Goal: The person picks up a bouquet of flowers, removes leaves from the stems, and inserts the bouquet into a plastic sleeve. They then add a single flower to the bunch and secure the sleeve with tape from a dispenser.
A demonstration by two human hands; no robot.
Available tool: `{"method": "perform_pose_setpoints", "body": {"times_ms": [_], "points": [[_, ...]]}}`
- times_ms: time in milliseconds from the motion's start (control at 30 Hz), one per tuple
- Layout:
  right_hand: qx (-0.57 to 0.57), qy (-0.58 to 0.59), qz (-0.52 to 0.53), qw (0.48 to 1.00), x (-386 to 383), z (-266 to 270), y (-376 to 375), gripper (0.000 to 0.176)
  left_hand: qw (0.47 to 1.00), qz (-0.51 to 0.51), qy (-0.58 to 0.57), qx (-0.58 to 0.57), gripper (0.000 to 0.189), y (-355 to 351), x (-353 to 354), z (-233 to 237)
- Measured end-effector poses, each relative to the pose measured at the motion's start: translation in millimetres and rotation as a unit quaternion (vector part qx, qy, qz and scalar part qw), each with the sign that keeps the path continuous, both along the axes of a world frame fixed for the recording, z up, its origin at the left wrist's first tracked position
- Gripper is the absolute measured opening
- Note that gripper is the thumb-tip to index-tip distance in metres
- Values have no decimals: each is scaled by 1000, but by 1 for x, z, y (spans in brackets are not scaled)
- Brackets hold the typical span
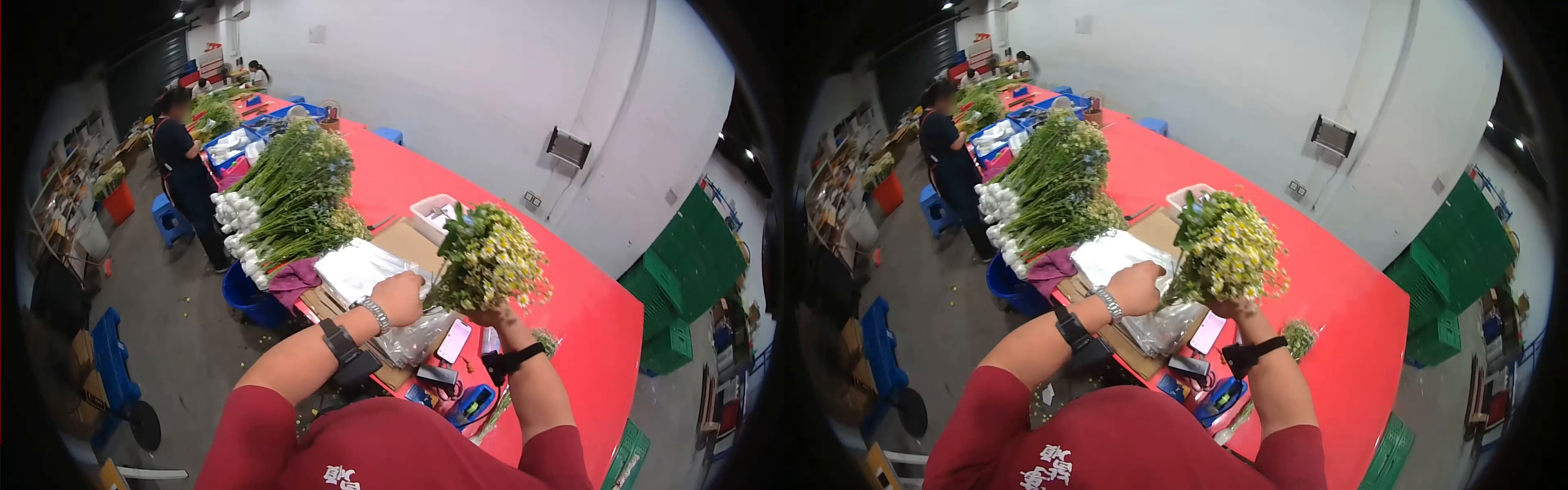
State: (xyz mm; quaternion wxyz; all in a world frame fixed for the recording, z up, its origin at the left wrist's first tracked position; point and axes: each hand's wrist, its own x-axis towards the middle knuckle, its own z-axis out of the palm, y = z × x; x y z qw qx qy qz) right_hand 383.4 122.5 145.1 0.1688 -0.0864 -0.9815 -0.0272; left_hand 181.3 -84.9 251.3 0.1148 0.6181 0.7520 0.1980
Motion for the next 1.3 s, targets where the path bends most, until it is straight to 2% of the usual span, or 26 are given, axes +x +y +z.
{"method": "perform_pose_setpoints", "body": {"times_ms": [67, 100, 133, 167, 200, 233, 267, 333, 367, 400, 467, 500, 600, 633, 733, 767, 900, 967, 1033, 1067, 1100, 1133, 1200, 1233, 1267, 1300], "points": [[86, -12, 48, 995, -7, 3, -11, 51, 1000, 16, -12, -12, 35, 1, 6, 2], [154, -125, 76, 977, -5, 17, -14, 53, 999, 36, -22, -23, 40, 0, 8, 4], [152, -124, 74, 978, -9, 43, -34, 53, 999, 35, -21, -25, 40, 0, 10, 7], [-186, -168, -25, 968, -16, 71, -56, 55, 998, 43, -40, -29, 42, 2, 12, 11], [-499, -191, -120, 837, -21, 86, -70, 58, 996, 51, -58, -32, 44, 3, 12, 13], [-545, -169, -127, 811, -23, 89, -73, 69, 997, 50, -57, -31, 44, 2, 12, 13], [-545, -167, -129, 812, -27, 87, -79, 69, 996, 37, -81, -17, 42, 1, 12, 10], [-512, -101, -233, 820, -35, 79, -89, 69, 994, 22, -108, -2, 41, 3, 9, -2], [-410, -238, -233, 849, -43, 54, -60, 53, 993, 23, -106, 36, 41, 6, 5, -13], [-412, -236, -238, 848, -47, 41, -52, 53, 992, 22, -104, 71, 41, 8, 2, -19], [-195, -249, -217, 923, -48, 33, -48, 37, 991, 16, -113, 65, 43, 4, -6, -4], [-196, -247, -226, 922, -45, 35, -47, 37, 991, 16, -121, 61, 45, 3, -11, 1], [-197, -124, -243, 942, -39, 70, -60, 32, 983, -18, -115, 140, 51, 8, -35, -6], [-195, -123, -249, 941, -40, 71, -55, 32, 983, -21, -122, 138, 51, 8, -41, 3], [-101, 26, -135, 985, -44, 70, -31, 34, 978, -43, -121, 165, 52, 22, -66, 3], [-111, 59, -136, 983, -45, 97, -49, 33, 978, -47, -121, 166, 52, 24, -72, 6], [-162, 97, -144, 971, -59, 130, -56, 30, 973, -106, -107, 172, 51, 32, -93, 9], [-137, 81, -174, 972, -63, 110, -46, 29, 977, -105, -135, 129, 52, 31, -94, 16], [-97, 20, -183, 978, -70, 95, -35, 34, 972, -133, -119, 153, 49, 25, -95, 28], [-222, -61, -355, 906, -77, 109, -51, 40, 967, -153, -102, 178, 46, 23, -96, 29], [-237, -95, -386, 886, -83, 121, -64, 41, 946, -203, 131, 216, 37, 34, -106, 1], [-251, -129, -416, 864, -88, 127, -71, 41, 945, -211, 125, 216, 37, 49, -116, -23], [-221, -137, -407, 876, -96, 119, -79, 41, 921, -300, -13, 249, 30, 71, -126, -56], [-189, -144, -388, 890, -98, 113, -82, 41, 933, -251, -25, 257, 39, 56, -123, -32], [-190, -147, -394, 887, -96, 102, -79, 41, 932, -255, -30, 257, 39, 48, -123, -22], [-121, -118, -329, 929, -93, 87, -73, 42, 944, -209, -115, 226, 45, 43, -124, -17]]}}
